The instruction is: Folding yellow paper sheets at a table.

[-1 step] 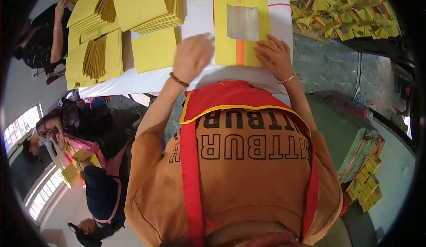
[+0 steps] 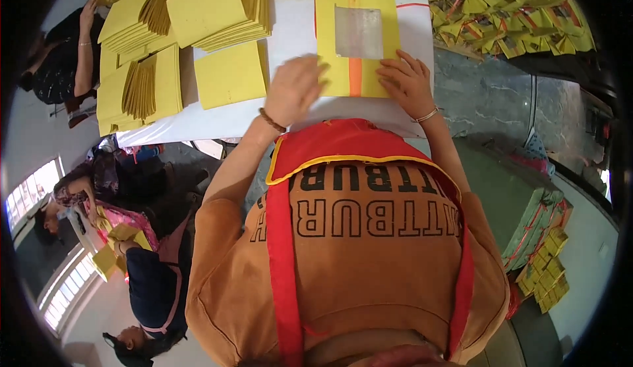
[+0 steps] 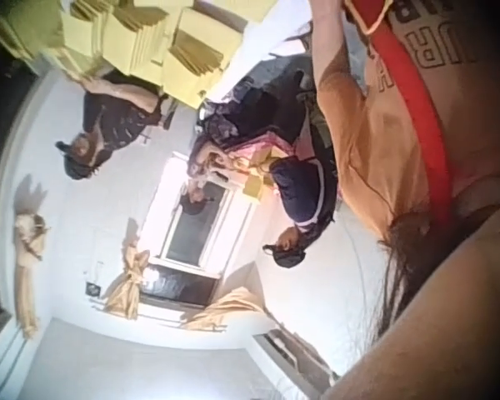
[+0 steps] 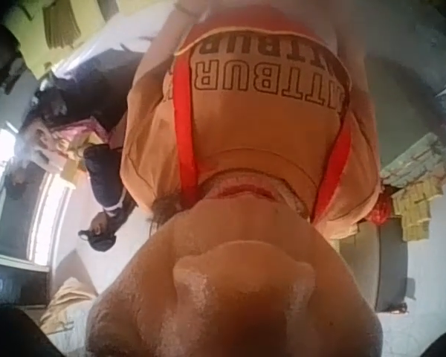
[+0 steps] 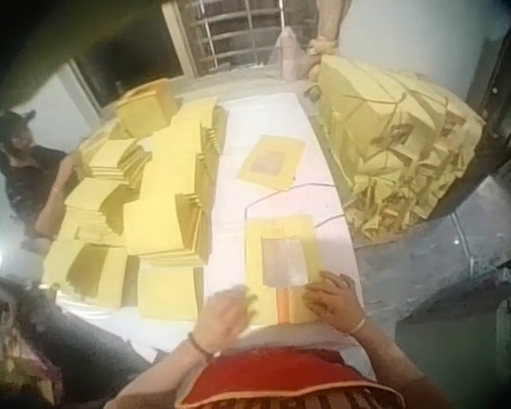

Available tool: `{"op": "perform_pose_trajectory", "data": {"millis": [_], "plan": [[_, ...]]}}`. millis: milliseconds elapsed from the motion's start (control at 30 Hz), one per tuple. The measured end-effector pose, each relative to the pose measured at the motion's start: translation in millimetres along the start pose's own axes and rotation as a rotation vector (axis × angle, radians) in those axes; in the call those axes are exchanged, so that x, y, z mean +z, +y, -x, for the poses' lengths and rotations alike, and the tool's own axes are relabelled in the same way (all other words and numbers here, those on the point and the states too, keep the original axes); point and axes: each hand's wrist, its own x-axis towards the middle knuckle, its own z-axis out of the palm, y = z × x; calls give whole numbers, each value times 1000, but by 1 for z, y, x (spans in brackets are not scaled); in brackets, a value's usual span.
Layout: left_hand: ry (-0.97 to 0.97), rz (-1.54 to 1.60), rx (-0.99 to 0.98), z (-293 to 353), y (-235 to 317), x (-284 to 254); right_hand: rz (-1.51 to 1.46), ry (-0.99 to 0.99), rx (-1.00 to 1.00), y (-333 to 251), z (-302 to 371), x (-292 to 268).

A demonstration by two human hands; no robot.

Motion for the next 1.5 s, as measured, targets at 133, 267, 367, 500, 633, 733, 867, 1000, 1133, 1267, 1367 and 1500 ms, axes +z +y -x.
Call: {"op": "perform_pose_trajectory", "data": {"millis": [133, 267, 367, 500, 633, 733, 867, 1000, 1133, 1267, 1367, 1500], "plan": [[-143, -24, 120, -6, 20, 18, 8, 29, 22, 2, 1, 5], [-196, -58, 187, -12, 13, 18, -217, 62, 46, 14, 2, 15], [-191, 17, 202, -16, 9, 18, -390, 61, 68, 24, 2, 19], [-178, 144, 45, -23, 7, 15, -574, 41, 118, 26, 2, 14], [-252, 211, -37, -31, 1, 10, -720, 64, 101, 30, 3, 20], [-326, 257, -86, -38, 0, 6, -649, 76, 36, 32, 5, 21], [-392, 293, -116, -43, -3, 4, -611, 61, 80, 23, 2, 17], [-447, 300, -111, -47, -7, 5, -629, 88, 103, 24, 2, 19], [-465, 340, -142, -48, -9, 5, -640, 92, 111, 21, 2, 17], [-502, 367, -172, -51, -8, 5, -667, 99, 119, 21, 3, 17], [-480, 384, -178, -51, -5, 3, -689, 89, 120, 22, 2, 16], [-512, 409, -252, -54, -3, 1, -762, 102, 137, 21, 4, 17]]}}
